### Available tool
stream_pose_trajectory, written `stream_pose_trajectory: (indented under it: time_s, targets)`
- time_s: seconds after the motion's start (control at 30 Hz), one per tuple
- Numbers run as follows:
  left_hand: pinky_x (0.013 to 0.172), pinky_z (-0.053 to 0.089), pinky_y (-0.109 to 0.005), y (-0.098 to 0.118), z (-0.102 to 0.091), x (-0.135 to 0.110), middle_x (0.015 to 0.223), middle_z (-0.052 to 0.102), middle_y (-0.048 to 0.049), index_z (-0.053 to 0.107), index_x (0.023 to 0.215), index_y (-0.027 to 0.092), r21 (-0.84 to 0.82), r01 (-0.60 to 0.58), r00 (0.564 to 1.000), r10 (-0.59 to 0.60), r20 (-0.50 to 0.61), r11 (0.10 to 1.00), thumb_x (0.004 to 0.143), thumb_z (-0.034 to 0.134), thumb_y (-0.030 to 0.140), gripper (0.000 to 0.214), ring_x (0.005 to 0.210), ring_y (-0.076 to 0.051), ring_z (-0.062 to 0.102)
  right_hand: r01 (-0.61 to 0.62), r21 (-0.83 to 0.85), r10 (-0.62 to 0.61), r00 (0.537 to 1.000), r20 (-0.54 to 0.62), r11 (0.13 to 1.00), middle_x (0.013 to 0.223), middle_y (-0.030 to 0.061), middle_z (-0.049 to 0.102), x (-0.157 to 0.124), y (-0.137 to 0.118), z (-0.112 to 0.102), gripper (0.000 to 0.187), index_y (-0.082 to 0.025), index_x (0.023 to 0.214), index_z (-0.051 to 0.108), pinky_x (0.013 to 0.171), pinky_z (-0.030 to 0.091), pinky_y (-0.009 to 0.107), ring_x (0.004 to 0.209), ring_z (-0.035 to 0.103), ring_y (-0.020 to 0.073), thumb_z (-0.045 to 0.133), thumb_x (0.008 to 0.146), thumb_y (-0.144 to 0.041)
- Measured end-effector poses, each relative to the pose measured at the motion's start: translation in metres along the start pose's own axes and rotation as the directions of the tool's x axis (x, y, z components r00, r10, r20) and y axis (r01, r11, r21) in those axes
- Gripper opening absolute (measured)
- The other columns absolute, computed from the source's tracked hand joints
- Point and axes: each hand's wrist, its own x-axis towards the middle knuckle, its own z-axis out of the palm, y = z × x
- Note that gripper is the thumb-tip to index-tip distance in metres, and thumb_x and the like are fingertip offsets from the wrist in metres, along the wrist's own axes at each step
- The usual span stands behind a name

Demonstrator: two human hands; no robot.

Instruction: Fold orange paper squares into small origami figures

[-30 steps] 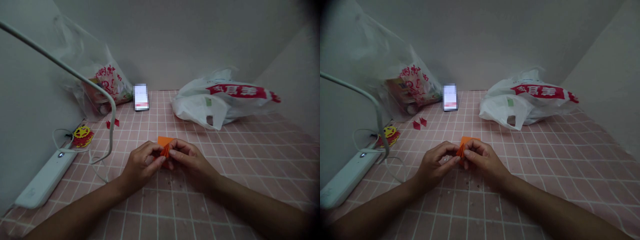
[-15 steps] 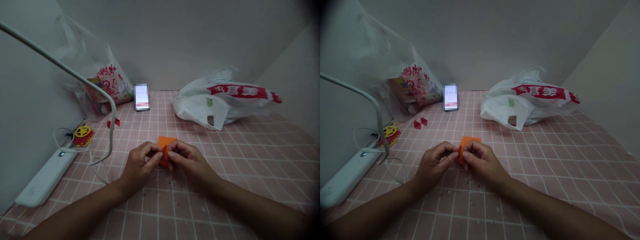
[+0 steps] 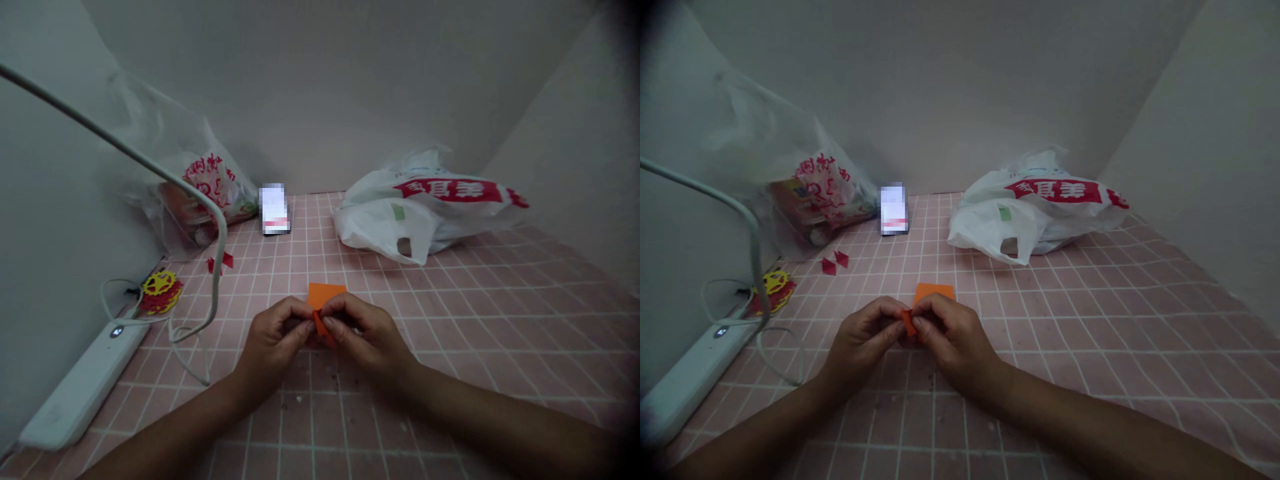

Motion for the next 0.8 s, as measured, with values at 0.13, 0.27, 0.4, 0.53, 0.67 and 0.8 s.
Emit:
stream_pose_trajectory:
  time_s: [0.13, 0.27, 0.4, 0.53, 0.67, 0.8]
  targets:
    - [0.066, 0.056, -0.024, 0.0, 0.0, 0.001, 0.076, 0.068, -0.0005, 0.065, 0.083, 0.017, -0.045, 0.031, 0.999, -0.033, -0.03, 0.998, 0.081, 0.067, 0.019, 0.004, 0.07, -0.014, 0.067, 0.047, -0.07, -0.049, 0.999, -0.02, 0.996, 0.083, 0.0019, 0.065, -0.001, 0.003, 0.001, 0.006, -0.021, 0.093, 0.06, 0.068, 0.046, 0.029, 0.073, 0.06, 0.0158, 0.056, 0.09, -0.016]
    - [0.065, 0.054, -0.023, -0.004, -0.002, 0.004, 0.073, 0.066, 0.0009, 0.062, 0.085, 0.017, -0.269, 0.119, 0.99, -0.135, -0.042, 0.956, 0.081, 0.073, 0.029, 0.016, 0.065, -0.011, 0.064, -0.066, 0.037, 0.069, 0.995, -0.073, 0.997, 0.082, 0.0013, 0.062, 0.0, 0.003, 0.001, 0.008, -0.022, 0.098, 0.057, 0.064, 0.044, 0.028, 0.071, 0.058, 0.0154, 0.057, 0.09, -0.022]
    - [0.052, 0.047, -0.018, -0.004, 0.0, 0.008, 0.061, 0.063, 0.0028, 0.06, 0.082, 0.016, -0.429, 0.238, 0.957, -0.285, -0.048, 0.871, 0.074, 0.077, 0.033, 0.025, 0.054, -0.008, 0.057, -0.192, 0.208, 0.196, 0.981, 0.004, 0.959, 0.078, 0.0005, 0.059, 0.005, 0.002, 0.001, 0.009, -0.02, 0.084, 0.057, 0.064, 0.042, 0.026, 0.072, 0.055, 0.0146, 0.06, 0.088, -0.028]
    - [0.043, 0.035, -0.014, 0.002, 0.003, 0.009, 0.051, 0.055, 0.0064, 0.057, 0.073, 0.016, -0.446, 0.275, 0.926, -0.36, -0.118, 0.852, 0.068, 0.078, 0.032, 0.026, 0.045, -0.005, 0.046, -0.278, 0.288, 0.255, 0.96, 0.115, 0.916, 0.071, -0.001, 0.056, 0.004, 0.003, 0.003, 0.023, -0.019, 0.076, 0.057, 0.054, 0.037, 0.023, 0.061, 0.049, 0.0109, 0.059, 0.09, -0.037]
    - [0.041, 0.03, -0.016, 0.004, 0.003, 0.009, 0.047, 0.052, 0.0076, 0.055, 0.072, 0.017, -0.396, 0.297, 0.917, -0.375, -0.135, 0.869, 0.068, 0.077, 0.034, 0.028, 0.041, -0.006, 0.042, -0.468, 0.412, 0.408, 0.884, 0.228, 0.782, 0.054, -0.0053, 0.051, 0.002, 0.01, 0.006, 0.032, -0.02, 0.075, 0.054, 0.041, 0.028, 0.02, 0.043, 0.042, 0.0076, 0.059, 0.09, -0.047]
    - [0.042, 0.03, -0.017, 0.003, 0.001, 0.008, 0.046, 0.053, 0.0075, 0.055, 0.072, 0.017, -0.383, 0.295, 0.92, -0.369, -0.135, 0.875, 0.069, 0.076, 0.034, 0.028, 0.041, -0.006, 0.042, -0.516, 0.501, 0.446, 0.856, 0.262, 0.695, 0.056, -0.0048, 0.055, 0.002, 0.016, 0.008, 0.033, -0.019, 0.073, 0.054, 0.039, 0.029, 0.018, 0.041, 0.045, 0.0062, 0.065, 0.085, -0.047]
